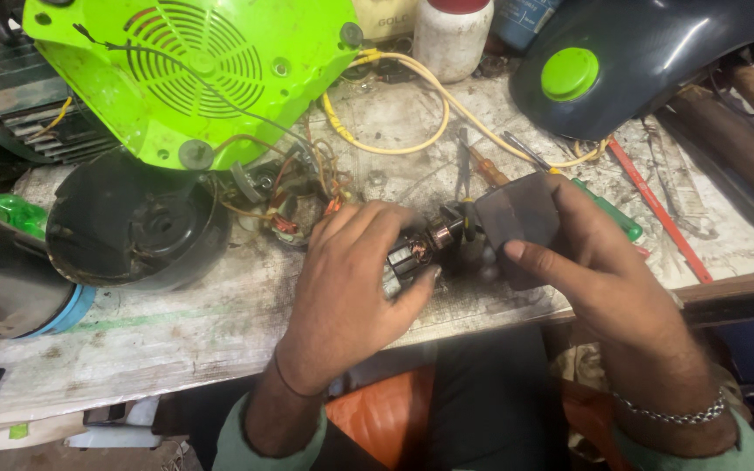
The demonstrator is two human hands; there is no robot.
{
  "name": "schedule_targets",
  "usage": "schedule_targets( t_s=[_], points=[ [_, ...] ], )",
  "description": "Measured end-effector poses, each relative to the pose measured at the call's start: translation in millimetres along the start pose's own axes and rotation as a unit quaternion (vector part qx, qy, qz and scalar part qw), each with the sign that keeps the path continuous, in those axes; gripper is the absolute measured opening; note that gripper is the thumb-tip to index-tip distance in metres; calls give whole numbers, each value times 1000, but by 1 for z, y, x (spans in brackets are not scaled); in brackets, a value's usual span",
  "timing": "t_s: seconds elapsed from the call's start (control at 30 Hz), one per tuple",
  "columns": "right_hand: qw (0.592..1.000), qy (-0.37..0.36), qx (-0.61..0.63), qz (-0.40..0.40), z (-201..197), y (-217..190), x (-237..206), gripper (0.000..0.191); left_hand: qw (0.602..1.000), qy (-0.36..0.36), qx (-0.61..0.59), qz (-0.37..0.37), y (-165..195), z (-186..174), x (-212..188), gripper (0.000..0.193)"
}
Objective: The person works on a disassembled blender motor at a cluttered workbench. They first handle the motor housing and armature with a screwdriver, separate the armature from the housing, then repeatedly rub the copper commutator with a sanding block, rotating the armature to sand its surface.
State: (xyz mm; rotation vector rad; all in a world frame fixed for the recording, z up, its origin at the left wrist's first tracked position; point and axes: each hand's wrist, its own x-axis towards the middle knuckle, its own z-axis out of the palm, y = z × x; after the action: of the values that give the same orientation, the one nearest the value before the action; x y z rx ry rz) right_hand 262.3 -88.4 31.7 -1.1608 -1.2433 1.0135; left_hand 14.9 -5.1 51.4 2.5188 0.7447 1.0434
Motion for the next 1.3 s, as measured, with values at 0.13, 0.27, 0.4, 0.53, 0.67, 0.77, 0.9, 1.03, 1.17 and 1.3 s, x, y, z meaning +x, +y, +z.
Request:
schedule_targets(
  t_s=[0.13, 0.27, 0.4, 0.53, 0.67, 0.77, 0.9, 1.03, 1.17, 1.3],
  points=[
    [1000, 10, -11, 13, 1, 1, 0, 59, 1000, 2, -1, -1, 0, 0, 0, 49],
    [1000, 2, -9, 12, 0, 2, 1, 59, 1000, 2, 1, 0, -1, 1, -1, 48],
    [1000, -12, -13, -8, 0, 3, 1, 55, 1000, -7, 1, -3, -2, 3, 0, 47],
    [1000, -9, -5, 1, 1, 3, 0, 54, 1000, -12, 4, -6, -3, 3, 0, 47],
    [996, -24, 81, 27, 0, 2, -2, 56, 1000, -10, 4, -8, -2, 2, 0, 46],
    [991, -22, 124, 50, -1, 1, -3, 59, 1000, -4, 4, -5, -1, 2, 0, 46],
    [987, -19, 145, 66, -1, -1, -4, 58, 1000, 5, 2, 0, 0, 1, 0, 46],
    [985, -23, 161, 66, -1, -2, -4, 60, 1000, 3, 0, -1, 0, 1, 0, 46],
    [984, -31, 166, 58, -2, -2, -5, 60, 1000, 0, 0, -4, 0, 0, 0, 46],
    [987, -25, 151, 55, -3, 1, -5, 55, 1000, 2, 1, -4, 0, 0, 0, 46]
  ],
)
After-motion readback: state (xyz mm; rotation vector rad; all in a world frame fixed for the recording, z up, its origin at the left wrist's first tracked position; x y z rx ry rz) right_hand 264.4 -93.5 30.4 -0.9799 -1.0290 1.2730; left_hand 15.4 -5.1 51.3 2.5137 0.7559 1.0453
